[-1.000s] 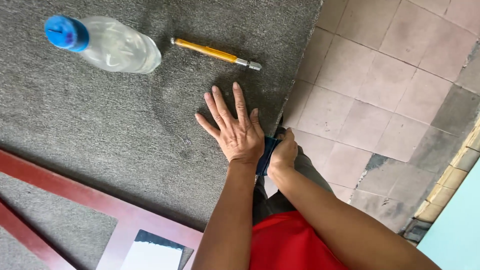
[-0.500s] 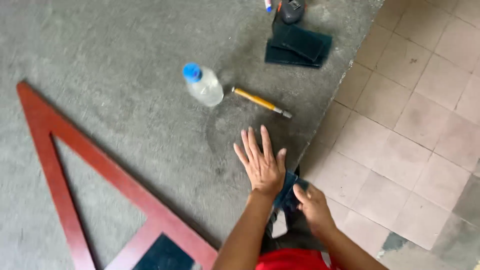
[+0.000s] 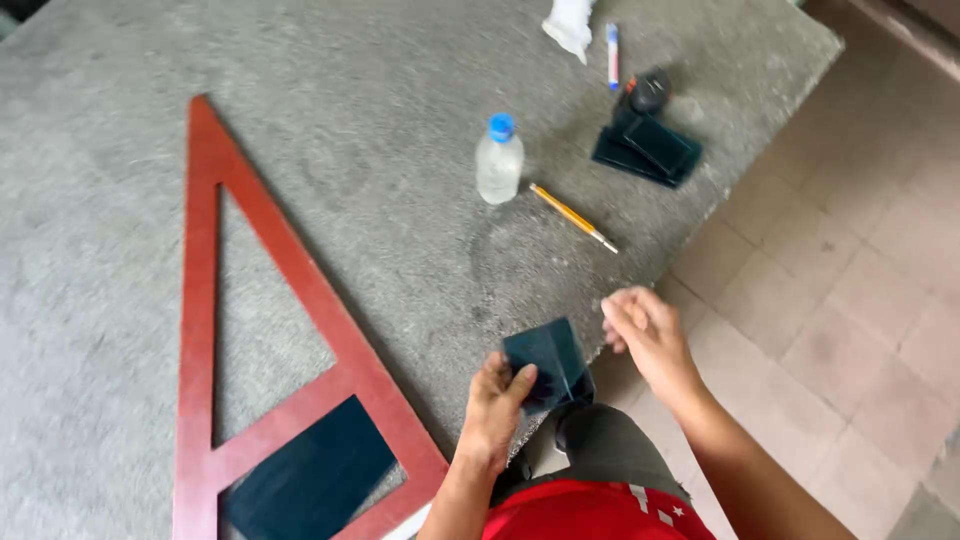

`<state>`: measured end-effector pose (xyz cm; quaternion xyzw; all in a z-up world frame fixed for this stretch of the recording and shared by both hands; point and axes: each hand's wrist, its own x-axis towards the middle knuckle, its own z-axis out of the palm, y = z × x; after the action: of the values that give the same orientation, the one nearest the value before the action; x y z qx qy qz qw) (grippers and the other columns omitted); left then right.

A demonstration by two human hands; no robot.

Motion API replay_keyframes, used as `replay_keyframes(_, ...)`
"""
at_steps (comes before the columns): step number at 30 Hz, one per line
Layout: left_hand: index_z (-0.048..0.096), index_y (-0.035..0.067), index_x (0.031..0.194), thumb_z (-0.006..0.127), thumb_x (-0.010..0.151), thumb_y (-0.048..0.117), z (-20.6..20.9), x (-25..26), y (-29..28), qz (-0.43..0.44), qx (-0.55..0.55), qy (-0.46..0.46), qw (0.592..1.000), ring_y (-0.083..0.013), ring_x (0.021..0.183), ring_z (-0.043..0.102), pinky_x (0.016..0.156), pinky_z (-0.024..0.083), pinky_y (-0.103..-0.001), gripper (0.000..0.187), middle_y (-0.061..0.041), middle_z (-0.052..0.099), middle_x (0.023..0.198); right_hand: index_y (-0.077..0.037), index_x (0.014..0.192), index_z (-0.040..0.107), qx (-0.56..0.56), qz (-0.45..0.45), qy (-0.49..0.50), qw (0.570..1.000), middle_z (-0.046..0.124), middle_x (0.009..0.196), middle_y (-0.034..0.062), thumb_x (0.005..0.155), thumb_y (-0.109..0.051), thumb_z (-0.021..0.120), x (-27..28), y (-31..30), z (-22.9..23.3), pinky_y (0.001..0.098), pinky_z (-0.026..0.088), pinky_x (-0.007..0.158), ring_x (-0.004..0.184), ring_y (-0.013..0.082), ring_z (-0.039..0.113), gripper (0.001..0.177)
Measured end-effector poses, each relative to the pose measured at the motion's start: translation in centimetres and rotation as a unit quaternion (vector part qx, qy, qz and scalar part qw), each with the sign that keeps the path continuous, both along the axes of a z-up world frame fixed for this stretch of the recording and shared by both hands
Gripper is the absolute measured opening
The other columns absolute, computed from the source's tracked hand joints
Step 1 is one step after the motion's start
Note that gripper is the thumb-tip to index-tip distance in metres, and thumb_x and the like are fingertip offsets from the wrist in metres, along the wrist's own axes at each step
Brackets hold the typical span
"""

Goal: Scoring and marking glass panes using a glass cutter and a triangular template on a workbench

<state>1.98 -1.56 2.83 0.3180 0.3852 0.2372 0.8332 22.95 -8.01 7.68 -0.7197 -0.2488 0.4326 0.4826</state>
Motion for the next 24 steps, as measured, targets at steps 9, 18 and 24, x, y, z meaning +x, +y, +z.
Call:
replay_keyframes(9,0.068,0.008,0.113,0.066,0.095,0.007,-0.6,-1.6,-1.2,0.341,-0.121,0.025,0.932,-0.0206,0.088,0.070,0.080,0.060,-0.038,0.018,-0.009,0.074,0.101,-0.012,0.147,0.040,0.123,0.081,-0.347,0.926,0.061,0.135,0.0170,0.066,-0.046,0.088,5.3,19.9,-6.4,0.0428,0.051,0.088,0.110,0.0285,0.066,0.100)
replay_keyframes(18,0.065,0.005,0.107,0.069,0.095,0.005,0.2,1.6,-0.7,0.546,-0.094,0.051,0.831,-0.0251,0.087,0.076,0.078,0.064,-0.041,0.012,-0.014,0.074,0.095,-0.001,0.135,0.052,0.238,0.282,-0.311,0.876,0.066,0.117,0.0287,0.086,-0.037,0.096,6.6,22.6,-3.1,0.0589,0.055,0.091,0.109,0.0489,0.066,0.075)
replay_keyframes(24,0.066,0.008,0.106,0.073,0.095,0.009,-1.6,2.5,0.1,0.579,-0.066,0.090,0.808,-0.0242,0.081,0.076,0.073,0.065,-0.041,0.014,-0.012,0.074,0.089,0.001,0.115,0.063,0.054,0.550,-0.358,0.753,0.076,0.094,0.0280,0.070,-0.042,0.088,5.4,13.7,3.9,0.0583,0.064,0.076,0.087,0.0471,0.076,0.067)
